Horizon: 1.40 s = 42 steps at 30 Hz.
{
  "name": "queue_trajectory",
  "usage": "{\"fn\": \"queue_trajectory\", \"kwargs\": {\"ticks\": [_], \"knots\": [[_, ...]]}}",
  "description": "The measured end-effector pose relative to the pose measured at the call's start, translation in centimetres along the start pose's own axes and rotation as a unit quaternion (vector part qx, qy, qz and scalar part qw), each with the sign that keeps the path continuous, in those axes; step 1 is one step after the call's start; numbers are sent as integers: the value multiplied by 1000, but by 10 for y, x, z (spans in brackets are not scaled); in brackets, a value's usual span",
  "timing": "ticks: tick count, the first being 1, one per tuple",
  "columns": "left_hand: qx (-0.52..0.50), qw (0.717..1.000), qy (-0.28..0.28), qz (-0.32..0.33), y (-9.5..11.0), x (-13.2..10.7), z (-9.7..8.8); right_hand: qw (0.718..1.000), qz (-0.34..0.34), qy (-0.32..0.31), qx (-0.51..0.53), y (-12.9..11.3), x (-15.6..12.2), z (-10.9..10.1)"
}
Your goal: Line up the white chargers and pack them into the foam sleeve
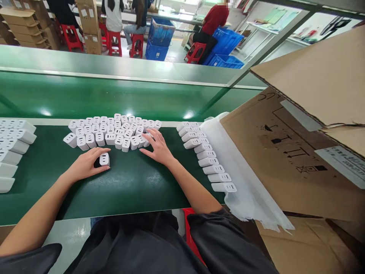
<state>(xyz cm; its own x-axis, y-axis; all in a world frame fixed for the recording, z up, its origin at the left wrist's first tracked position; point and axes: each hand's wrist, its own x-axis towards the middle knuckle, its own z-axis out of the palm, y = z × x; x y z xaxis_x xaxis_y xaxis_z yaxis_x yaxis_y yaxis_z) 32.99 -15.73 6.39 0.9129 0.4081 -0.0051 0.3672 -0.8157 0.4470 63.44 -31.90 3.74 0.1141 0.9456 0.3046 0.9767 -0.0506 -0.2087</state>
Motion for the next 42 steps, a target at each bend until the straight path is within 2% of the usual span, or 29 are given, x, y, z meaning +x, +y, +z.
{"fn": "queue_trajectory", "kwargs": {"ticks": [3,8,11,15,19,25,30,33,39,42], "knots": [[-3,1000,11,7,3,1,1,1000,0,-4,28,1,-3,-2],[11,999,10,31,17,5,8,989,-67,-28,126,1,-19,-24],[50,996,22,72,26,7,10,982,-80,-45,162,4,-22,-34],[96,987,8,125,35,13,10,972,-102,-92,193,13,-24,-36],[128,979,-6,160,47,27,15,970,-99,-94,201,21,-27,-38],[136,967,99,194,72,54,35,966,-123,-102,205,28,-30,-47],[125,956,181,196,78,58,43,966,-148,-107,185,24,-32,-52],[124,951,199,200,76,55,43,971,-148,-85,167,19,-33,-52],[116,949,201,213,74,55,48,987,-121,-16,102,7,-33,-42],[101,944,208,236,73,56,49,987,-134,-4,89,4,-33,-39]]}}
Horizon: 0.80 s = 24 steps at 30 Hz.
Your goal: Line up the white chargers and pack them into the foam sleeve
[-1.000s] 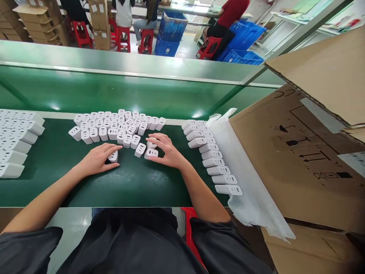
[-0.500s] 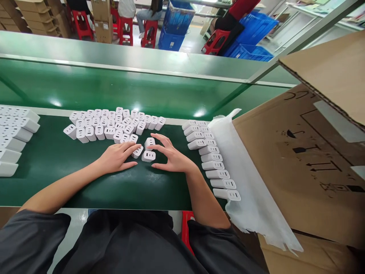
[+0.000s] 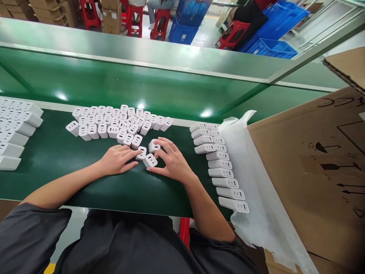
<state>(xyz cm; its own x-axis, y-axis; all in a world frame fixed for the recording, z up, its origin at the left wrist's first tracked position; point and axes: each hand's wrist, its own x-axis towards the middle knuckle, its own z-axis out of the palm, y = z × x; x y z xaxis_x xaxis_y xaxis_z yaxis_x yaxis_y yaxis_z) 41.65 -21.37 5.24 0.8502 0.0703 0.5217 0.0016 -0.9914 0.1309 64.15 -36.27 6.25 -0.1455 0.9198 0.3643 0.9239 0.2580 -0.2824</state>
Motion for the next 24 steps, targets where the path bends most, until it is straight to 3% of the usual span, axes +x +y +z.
{"fn": "queue_trajectory", "kwargs": {"ticks": [6,10,15,20,24], "knots": [[-47,997,50,35,-7,-1,-1,998,-53,-24,-5,-2,3,4],[-52,996,71,35,-14,-3,1,997,-74,-14,-35,-4,4,17],[-57,996,52,48,-16,-4,5,996,-90,11,-20,-20,6,32],[-32,997,21,62,-14,-4,3,993,-92,38,59,-17,6,10],[-15,997,2,82,-15,-4,3,996,-74,-15,56,-6,3,-7]]}}
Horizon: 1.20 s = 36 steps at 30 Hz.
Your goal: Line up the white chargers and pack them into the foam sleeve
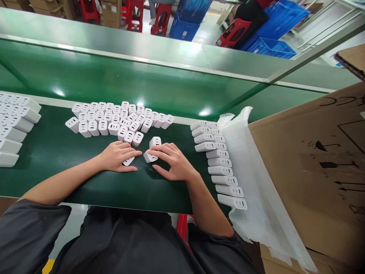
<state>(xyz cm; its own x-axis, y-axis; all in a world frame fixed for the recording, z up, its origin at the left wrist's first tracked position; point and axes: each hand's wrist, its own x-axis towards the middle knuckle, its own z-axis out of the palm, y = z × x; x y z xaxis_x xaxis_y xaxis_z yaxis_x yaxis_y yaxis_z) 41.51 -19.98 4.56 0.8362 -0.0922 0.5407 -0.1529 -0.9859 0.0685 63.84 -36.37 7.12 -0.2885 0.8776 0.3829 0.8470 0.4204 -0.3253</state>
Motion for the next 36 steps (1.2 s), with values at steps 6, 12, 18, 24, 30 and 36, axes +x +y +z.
{"fn": "queue_trajectory", "kwargs": {"ticks": [6,12,18,24,30,36], "knots": [[48,998,6,-38,4,1,1,998,22,38,42,-9,1,16],[68,996,-14,-49,18,3,-3,992,99,66,26,9,-3,7],[70,996,-34,-51,21,5,-1,993,117,11,33,22,-8,1],[67,996,-23,-63,20,4,-3,984,102,-21,144,4,-3,7],[87,994,-28,-63,22,3,-1,973,77,47,213,-2,4,16],[74,994,-47,-67,22,3,-2,963,102,45,244,-3,3,33]]}}
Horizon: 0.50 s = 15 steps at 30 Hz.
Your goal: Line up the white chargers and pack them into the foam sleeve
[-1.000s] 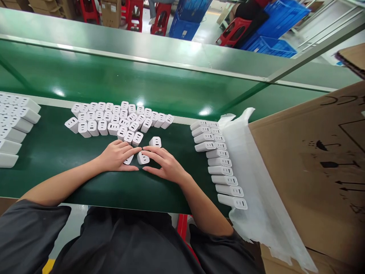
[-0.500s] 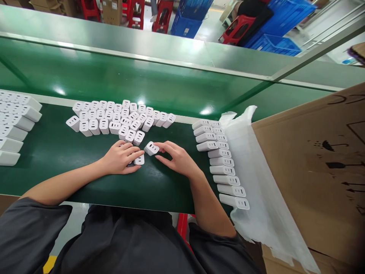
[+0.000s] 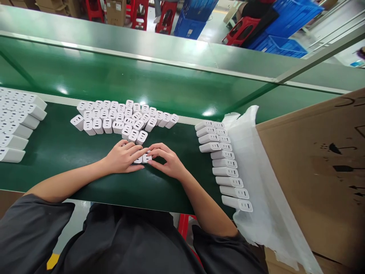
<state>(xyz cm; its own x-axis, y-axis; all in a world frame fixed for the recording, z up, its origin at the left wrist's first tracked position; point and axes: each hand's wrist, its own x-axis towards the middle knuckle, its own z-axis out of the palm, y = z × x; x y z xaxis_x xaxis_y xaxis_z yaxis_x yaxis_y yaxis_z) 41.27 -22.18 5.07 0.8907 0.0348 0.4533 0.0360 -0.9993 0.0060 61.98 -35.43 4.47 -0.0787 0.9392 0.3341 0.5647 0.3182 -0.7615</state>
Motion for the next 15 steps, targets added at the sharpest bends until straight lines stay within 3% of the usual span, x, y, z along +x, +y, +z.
{"fn": "queue_trajectory", "kwargs": {"ticks": [3,6,11,15], "knots": [[1,1000,-7,-11,1,-1,-1,999,16,42,-5,0,1,5],[19,1000,-12,-7,3,-2,0,993,2,81,-89,4,7,7],[46,999,-9,11,3,-1,0,985,-34,-10,-167,15,14,5],[21,999,32,-10,-4,-1,-7,983,-37,7,-182,18,11,4]]}}
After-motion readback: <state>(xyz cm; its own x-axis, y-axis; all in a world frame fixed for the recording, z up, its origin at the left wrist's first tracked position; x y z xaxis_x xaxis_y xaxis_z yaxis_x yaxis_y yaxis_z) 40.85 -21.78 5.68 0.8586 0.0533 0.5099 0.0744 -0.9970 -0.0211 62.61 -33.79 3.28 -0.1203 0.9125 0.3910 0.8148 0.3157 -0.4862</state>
